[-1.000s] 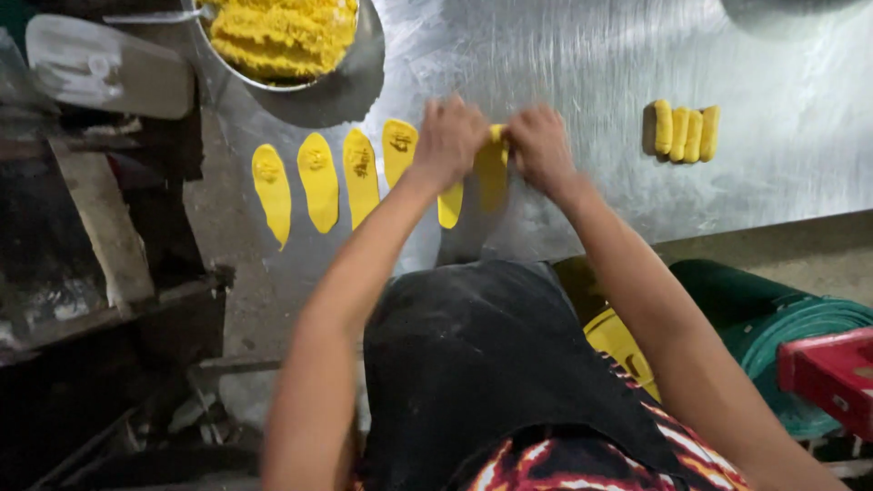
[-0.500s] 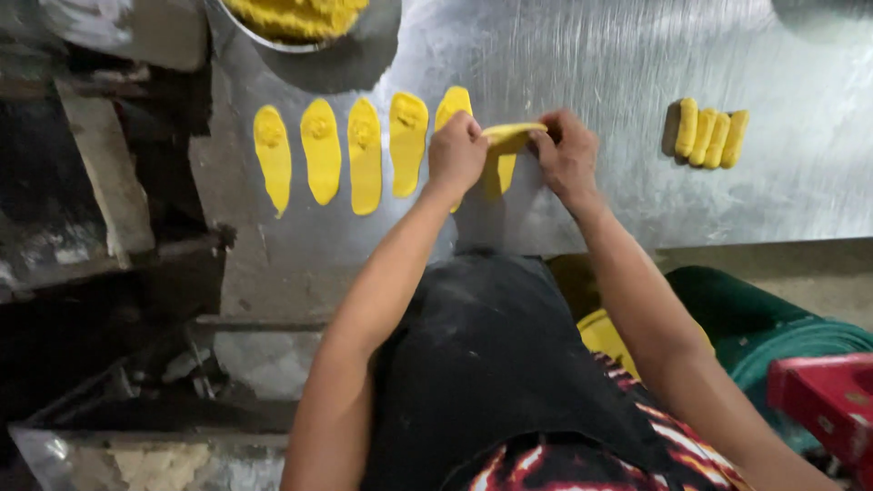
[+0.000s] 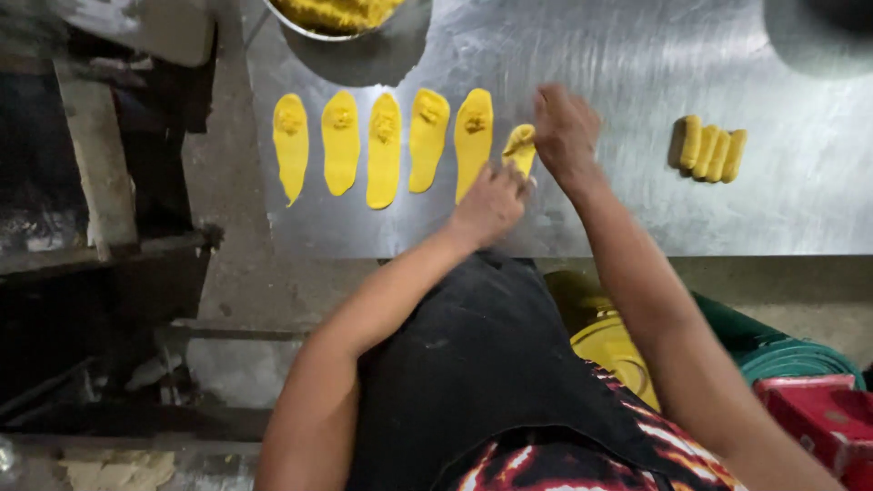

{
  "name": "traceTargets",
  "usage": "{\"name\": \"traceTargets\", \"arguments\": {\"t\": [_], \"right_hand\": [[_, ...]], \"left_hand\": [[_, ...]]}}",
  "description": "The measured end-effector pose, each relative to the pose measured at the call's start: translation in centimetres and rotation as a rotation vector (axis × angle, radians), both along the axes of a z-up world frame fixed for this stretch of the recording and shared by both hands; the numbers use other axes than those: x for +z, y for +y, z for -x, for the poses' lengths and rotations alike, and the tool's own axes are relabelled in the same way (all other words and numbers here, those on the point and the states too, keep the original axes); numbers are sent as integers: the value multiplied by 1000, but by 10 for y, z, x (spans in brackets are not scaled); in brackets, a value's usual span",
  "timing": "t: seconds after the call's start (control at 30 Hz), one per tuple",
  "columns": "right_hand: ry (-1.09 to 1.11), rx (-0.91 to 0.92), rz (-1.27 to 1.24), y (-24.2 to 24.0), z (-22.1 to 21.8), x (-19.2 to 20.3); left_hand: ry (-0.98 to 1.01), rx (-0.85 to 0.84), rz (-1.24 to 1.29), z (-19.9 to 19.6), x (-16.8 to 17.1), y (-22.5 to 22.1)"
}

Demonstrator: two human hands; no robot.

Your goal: Filling and rolling dough pieces, cleaning the metal table workspace, and portioning more dough for baking.

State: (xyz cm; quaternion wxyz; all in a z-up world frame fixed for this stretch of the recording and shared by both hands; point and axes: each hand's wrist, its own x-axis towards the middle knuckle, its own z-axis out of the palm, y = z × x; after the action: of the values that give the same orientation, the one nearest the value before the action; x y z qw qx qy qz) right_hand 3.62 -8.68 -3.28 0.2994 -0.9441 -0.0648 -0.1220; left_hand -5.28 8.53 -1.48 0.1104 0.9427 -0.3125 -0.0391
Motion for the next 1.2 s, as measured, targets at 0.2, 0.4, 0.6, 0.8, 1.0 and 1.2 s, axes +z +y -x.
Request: {"name": "traceTargets", "arguments": {"t": [0.2,0.4,0.6,0.8,1.0,1.2], "right_hand": [[-91,579,195,23,-53,-29],[-375,286,293,39,-73,-21],[-544,192,291,28,-61,-22],[-541,258,126,53,-50,-31],[-496,154,281,59,-49,12],[-534,96,410,50,3,-43]], "left_hand": [[-131,-178,-93,38,-7,16],[-31,-106,-89,50,-5,27],[123,-111,77,56,40,80],[194,205,176,68,68,148],[191,318,353,74,89,177],[310,421,413,107,98,207]]}}
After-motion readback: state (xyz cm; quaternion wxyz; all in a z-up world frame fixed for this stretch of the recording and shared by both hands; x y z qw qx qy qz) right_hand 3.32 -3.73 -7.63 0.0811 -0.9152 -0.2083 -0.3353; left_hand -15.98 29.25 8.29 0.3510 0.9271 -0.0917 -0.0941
